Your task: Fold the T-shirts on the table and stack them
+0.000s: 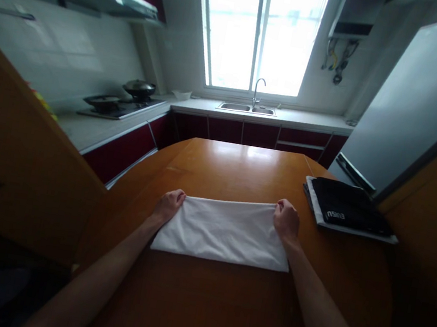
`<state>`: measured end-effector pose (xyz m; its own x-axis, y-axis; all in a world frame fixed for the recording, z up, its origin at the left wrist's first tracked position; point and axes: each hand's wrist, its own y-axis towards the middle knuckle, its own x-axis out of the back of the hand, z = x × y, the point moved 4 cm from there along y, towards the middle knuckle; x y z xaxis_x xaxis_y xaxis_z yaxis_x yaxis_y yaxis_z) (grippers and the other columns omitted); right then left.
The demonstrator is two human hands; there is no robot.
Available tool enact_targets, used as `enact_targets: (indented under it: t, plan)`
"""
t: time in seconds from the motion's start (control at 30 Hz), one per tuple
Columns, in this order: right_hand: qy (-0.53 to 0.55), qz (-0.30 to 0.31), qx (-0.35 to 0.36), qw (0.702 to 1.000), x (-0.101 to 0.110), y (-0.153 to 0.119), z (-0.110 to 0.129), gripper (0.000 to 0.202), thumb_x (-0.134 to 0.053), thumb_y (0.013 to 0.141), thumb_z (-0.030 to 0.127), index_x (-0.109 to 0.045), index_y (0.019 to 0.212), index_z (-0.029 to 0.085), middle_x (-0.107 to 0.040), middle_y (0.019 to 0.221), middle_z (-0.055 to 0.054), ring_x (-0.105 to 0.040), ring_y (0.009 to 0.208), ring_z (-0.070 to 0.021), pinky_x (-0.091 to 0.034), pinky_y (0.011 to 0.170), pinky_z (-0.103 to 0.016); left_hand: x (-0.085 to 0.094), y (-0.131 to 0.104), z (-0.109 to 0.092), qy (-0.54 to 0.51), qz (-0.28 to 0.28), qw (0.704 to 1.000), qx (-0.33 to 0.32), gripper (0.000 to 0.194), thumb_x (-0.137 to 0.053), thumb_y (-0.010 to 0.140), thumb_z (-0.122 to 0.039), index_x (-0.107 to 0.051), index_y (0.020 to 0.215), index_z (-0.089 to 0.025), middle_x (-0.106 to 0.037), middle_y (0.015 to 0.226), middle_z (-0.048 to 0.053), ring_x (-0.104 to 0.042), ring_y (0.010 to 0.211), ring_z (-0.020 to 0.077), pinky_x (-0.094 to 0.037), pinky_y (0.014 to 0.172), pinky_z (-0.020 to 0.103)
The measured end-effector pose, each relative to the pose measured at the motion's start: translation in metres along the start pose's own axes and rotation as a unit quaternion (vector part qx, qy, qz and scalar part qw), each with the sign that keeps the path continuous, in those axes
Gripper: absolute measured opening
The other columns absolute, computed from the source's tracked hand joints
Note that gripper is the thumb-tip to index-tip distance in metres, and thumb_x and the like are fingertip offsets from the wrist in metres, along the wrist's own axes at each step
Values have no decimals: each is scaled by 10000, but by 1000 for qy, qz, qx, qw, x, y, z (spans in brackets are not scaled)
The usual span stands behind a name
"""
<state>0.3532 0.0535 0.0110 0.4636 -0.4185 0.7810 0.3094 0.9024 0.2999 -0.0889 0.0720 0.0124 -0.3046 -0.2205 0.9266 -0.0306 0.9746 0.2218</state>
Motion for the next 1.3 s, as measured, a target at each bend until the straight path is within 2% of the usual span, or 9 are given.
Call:
enact_targets:
  t: [0.23, 0.37, 0.6, 0.73, 0.9, 1.0, 1.07, 1.2, 1.3]
  plan:
    - [-31, 26, 1, 999, -21, -4, -12, 199, -531, 936, 257, -701, 965, 157, -700, 1015, -127, -645, 928, -233, -441, 801, -295, 7, -3, -3, -1, -2, 1000, -7, 239, -464, 1012, -323, -670, 977, -207, -732, 1000, 96, -664, 947, 228, -457, 813, 288]
    - [-54, 23, 8, 998, -27, -5, -16, 205, -520, 956, 267, -693, 990, 163, -677, 1014, -117, -631, 924, -225, -436, 811, -297, 18, -2, -7, 6, -57, 998, -25, 271, -436, 1020, -358, -667, 983, -220, -723, 1004, 93, -645, 988, 237, -457, 821, 291]
    - [-81, 38, 5, 996, -24, -7, -10, 213, -511, 977, 277, -689, 1009, 164, -667, 1024, -114, -625, 926, -228, -435, 808, -301, 5, 5, -1, -17, -1, 1000, 24, 241, -494, 985, -358, -685, 951, -215, -735, 948, 90, -674, 890, 227, -452, 743, 279]
    - [-92, 61, 2, 994, -12, -6, -2, 251, -504, 981, 296, -699, 1039, 149, -660, 1070, -142, -621, 957, -244, -446, 839, -317, 14, 5, 0, -31, -36, 999, 26, 262, -489, 986, -349, -682, 1075, -195, -708, 1043, 112, -662, 961, 239, -486, 854, 315]
    - [-105, -12, 67, 992, 2, -21, 44, 379, -431, 1002, 346, -647, 1244, 151, -606, 1315, -168, -539, 1182, -307, -409, 993, -404, 16, -17, -51, -26, -63, 994, -89, 395, -450, 1002, -316, -580, 1345, -172, -606, 1362, 152, -541, 1276, 285, -414, 1096, 414]
    - [-55, 42, 163, 984, -19, -47, 86, 441, -356, 1011, 301, -589, 1362, 169, -543, 1460, -129, -444, 1357, -264, -328, 1119, -384, -11, -38, -103, -28, 17, 977, -209, 459, -389, 1025, -319, -505, 1450, -188, -481, 1534, 125, -410, 1435, 270, -332, 1180, 439]
    - [-56, 102, 198, 973, -40, -65, 106, 501, -343, 1002, 277, -516, 1451, 135, -443, 1562, -132, -347, 1454, -258, -237, 1186, -404, -32, -48, -124, -4, 65, 971, -231, 493, -374, 1030, -337, -458, 1498, -207, -406, 1592, 113, -335, 1487, 288, -291, 1199, 497]
    - [-80, 181, 197, 960, -70, -86, 113, 603, -336, 1004, 329, -374, 1543, 61, -291, 1639, -158, -206, 1531, -272, -89, 1233, -464, -54, -51, -131, 34, 84, 970, -226, 538, -355, 1034, -392, -390, 1550, -242, -307, 1641, 86, -227, 1532, 300, -199, 1225, 557]
    - [-90, 196, 194, 957, -72, -83, 103, 657, -335, 1012, 411, -326, 1566, 59, -227, 1657, -156, -160, 1545, -260, -44, 1241, -466, -56, -50, -125, 41, 79, 969, -230, 561, -342, 1035, -422, -361, 1567, -246, -277, 1653, 76, -208, 1538, 291, -178, 1235, 544]
